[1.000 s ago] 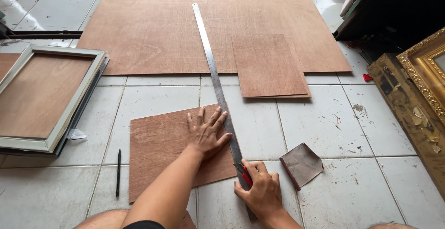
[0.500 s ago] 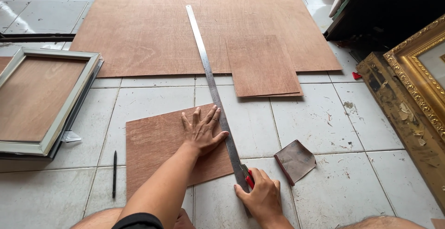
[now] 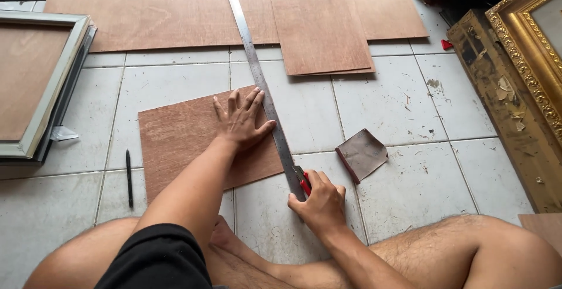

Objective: Measuring, sanding, and cutting plywood sheets to fit into picture frames.

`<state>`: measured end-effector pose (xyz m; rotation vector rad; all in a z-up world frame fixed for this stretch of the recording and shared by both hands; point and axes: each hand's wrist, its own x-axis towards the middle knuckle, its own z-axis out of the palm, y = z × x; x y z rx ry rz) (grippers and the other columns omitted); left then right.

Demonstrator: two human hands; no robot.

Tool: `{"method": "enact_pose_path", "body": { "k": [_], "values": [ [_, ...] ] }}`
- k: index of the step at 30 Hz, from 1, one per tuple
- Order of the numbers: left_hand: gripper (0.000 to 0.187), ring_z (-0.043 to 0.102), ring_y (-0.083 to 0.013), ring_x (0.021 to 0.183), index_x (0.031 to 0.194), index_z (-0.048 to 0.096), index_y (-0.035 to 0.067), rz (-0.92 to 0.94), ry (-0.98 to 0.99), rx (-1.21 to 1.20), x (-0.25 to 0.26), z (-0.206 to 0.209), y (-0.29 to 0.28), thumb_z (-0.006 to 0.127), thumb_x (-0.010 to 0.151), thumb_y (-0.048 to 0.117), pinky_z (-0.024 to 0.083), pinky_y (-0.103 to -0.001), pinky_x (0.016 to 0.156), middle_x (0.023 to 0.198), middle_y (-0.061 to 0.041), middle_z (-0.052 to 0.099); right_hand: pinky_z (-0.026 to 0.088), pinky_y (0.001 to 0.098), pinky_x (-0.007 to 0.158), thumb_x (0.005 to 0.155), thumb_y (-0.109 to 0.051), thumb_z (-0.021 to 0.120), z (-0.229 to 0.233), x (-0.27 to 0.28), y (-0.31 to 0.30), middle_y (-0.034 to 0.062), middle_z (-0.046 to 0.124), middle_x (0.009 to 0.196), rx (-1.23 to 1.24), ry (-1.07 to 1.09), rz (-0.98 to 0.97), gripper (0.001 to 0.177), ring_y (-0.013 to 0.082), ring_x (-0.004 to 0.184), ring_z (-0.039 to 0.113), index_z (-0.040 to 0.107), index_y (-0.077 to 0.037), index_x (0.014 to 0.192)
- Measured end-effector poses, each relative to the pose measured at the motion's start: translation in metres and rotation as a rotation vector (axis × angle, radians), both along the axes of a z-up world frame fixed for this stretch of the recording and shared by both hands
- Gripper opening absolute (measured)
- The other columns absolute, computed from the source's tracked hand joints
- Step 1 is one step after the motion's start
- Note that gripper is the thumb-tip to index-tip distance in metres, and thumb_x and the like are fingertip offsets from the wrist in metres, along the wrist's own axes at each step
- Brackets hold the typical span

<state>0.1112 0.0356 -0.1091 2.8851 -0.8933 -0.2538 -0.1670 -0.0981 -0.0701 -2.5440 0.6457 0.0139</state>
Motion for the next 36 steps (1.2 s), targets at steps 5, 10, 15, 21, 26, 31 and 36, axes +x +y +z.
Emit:
{"method": "enact_pose_path", "body": {
  "k": [5,10,15,21,26,31,36],
  "values": [
    [0.109,0.01,-0.036,0.168,0.181,0.013,0.036,-0.015,-0.045,-0.007,0.001,-0.002,0.0,0.032,0.091,0.096,0.011,-0.094,0.12,0.186,0.022,0.013,0.048,0.0567,0.102,0.076,-0.045,0.082,-0.003,0.003,0.001,-0.0076,0.076,0.118,-0.026,-0.011,-0.01,0.08,0.0171,0.098,0.075,0.066,-0.028,0.152],
    [0.11,0.011,-0.0364,0.169,0.181,0.014,0.037,-0.014,-0.055,-0.01,0.003,-0.01,0.0,0.033,0.091,0.096,0.012,-0.095,0.12,0.186,0.023,0.013,0.046,0.0523,0.105,0.083,-0.044,0.081,0.006,-0.002,0.001,-0.0067,0.076,0.119,0.01,-0.008,0.007,0.064,0.0164,0.101,0.077,0.074,-0.034,0.146],
    [0.107,0.011,-0.0379,0.169,0.18,0.018,0.034,-0.013,-0.037,-0.027,-0.001,-0.001,0.0,0.036,0.092,0.093,0.011,-0.094,0.12,0.186,0.022,0.016,0.046,0.0555,0.106,0.089,-0.041,0.084,0.005,-0.003,0.001,-0.005,0.076,0.122,0.034,-0.027,0.034,0.058,0.0178,0.105,0.078,0.077,-0.029,0.145],
    [0.107,0.009,-0.0365,0.17,0.181,0.015,0.035,-0.002,0.009,-0.027,-0.003,0.007,0.0,0.037,0.092,0.093,0.007,-0.093,0.122,0.186,0.023,0.013,0.048,0.0592,0.104,0.084,-0.041,0.078,0.003,0.001,0.003,-0.0075,0.076,0.122,-0.015,-0.003,0.007,0.07,0.0192,0.103,0.077,0.069,-0.034,0.153],
    [0.108,0.012,-0.0371,0.169,0.18,0.018,0.035,-0.009,-0.052,-0.027,0.0,-0.002,0.0,0.036,0.092,0.094,0.011,-0.094,0.119,0.185,0.022,0.017,0.046,0.0533,0.102,0.083,-0.04,0.075,0.0,0.002,0.002,-0.0117,0.072,0.116,0.006,0.002,-0.008,0.068,0.0143,0.101,0.075,0.073,-0.041,0.151],
    [0.111,0.011,-0.0363,0.168,0.18,0.017,0.037,-0.008,-0.097,-0.045,0.006,-0.021,-0.001,0.036,0.089,0.097,0.009,-0.095,0.119,0.185,0.023,0.016,0.045,0.0516,0.104,0.085,-0.039,0.076,0.004,0.001,0.002,-0.0117,0.071,0.115,0.031,0.027,0.001,0.067,0.0139,0.099,0.075,0.073,-0.04,0.152],
    [0.113,0.003,-0.0363,0.168,0.181,0.014,0.035,-0.018,-0.153,-0.02,0.012,-0.027,-0.002,0.032,0.089,0.098,0.007,-0.098,0.116,0.187,0.02,0.009,0.046,0.0506,0.104,0.085,-0.042,0.078,-0.011,0.002,-0.003,-0.0134,0.07,0.112,0.019,0.04,0.001,0.068,0.0134,0.098,0.075,0.072,-0.043,0.153]
  ]
}}
